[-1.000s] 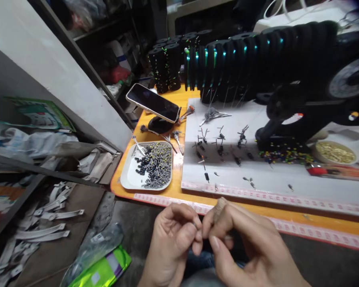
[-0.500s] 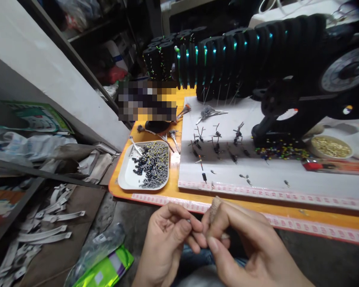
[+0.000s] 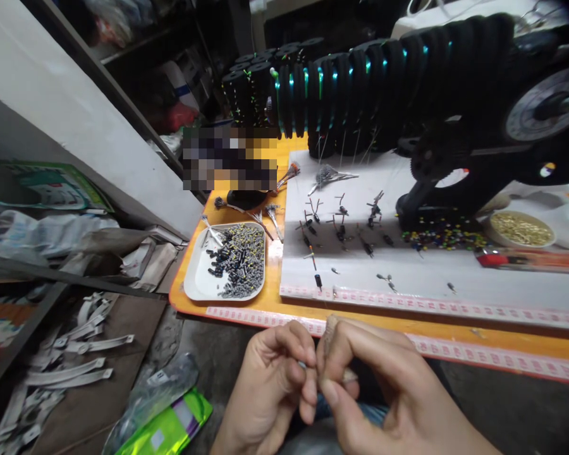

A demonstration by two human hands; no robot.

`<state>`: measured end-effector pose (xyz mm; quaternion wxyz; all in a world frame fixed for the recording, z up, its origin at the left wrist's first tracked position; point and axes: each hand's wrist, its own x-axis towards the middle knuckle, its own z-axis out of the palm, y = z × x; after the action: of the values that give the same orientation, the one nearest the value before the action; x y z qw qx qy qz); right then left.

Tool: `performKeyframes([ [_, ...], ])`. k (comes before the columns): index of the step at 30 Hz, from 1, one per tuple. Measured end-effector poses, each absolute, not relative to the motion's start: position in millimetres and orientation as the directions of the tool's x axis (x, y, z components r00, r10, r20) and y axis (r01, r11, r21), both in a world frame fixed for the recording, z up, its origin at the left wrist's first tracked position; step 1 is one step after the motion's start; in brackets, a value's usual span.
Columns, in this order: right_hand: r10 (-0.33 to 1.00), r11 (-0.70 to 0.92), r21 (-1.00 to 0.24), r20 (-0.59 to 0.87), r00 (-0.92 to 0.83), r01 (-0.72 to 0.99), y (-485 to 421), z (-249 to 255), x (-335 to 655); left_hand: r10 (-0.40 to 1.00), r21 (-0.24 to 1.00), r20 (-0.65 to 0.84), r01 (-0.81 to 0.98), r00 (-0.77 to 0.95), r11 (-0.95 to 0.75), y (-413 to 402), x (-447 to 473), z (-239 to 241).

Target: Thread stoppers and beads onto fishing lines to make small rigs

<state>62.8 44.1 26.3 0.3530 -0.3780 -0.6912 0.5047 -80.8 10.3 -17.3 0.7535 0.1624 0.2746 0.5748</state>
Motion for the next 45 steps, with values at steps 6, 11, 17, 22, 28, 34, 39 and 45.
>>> performKeyframes([
  [6, 0.869, 0.184, -0.967, 0.076, -0.489, 0.177, 43, 24, 65, 0.958, 0.56, -0.21, -0.778, 0.198, 0.284, 12, -80, -15],
  [11, 0.862, 0.178, -0.966, 0.062, -0.504, 0.186, 44, 24, 65, 0.958, 0.558, -0.197, -0.78, 0.208, 0.284, 13, -81, -16],
  [17, 0.852, 0.132, -0.98, 0.036, -0.522, 0.149, 47, 30, 66, 0.954, 0.606, -0.188, -0.736, 0.235, 0.301, 14, -84, -12],
  [22, 0.838, 0.173, -0.973, 0.063, -0.542, 0.153, 47, 29, 67, 0.954, 0.624, -0.192, -0.721, 0.231, 0.3, 15, -84, -12],
  [28, 0.808, 0.173, -0.973, 0.052, -0.587, 0.152, 50, 31, 67, 0.947, 0.614, -0.191, -0.722, 0.258, 0.32, 14, -85, -13],
  [34, 0.772, 0.202, -0.968, 0.065, -0.633, 0.147, 54, 31, 71, 0.952, 0.604, -0.153, -0.738, 0.263, 0.301, 14, -85, -15],
  [39, 0.748, 0.236, -0.963, 0.093, -0.657, 0.133, 56, 29, 72, 0.953, 0.611, -0.168, -0.733, 0.251, 0.3, 15, -84, -15],
  [45, 0.752, 0.238, -0.957, 0.075, -0.655, 0.164, 56, 28, 71, 0.955, 0.616, -0.153, -0.731, 0.253, 0.292, 14, -85, -14],
])
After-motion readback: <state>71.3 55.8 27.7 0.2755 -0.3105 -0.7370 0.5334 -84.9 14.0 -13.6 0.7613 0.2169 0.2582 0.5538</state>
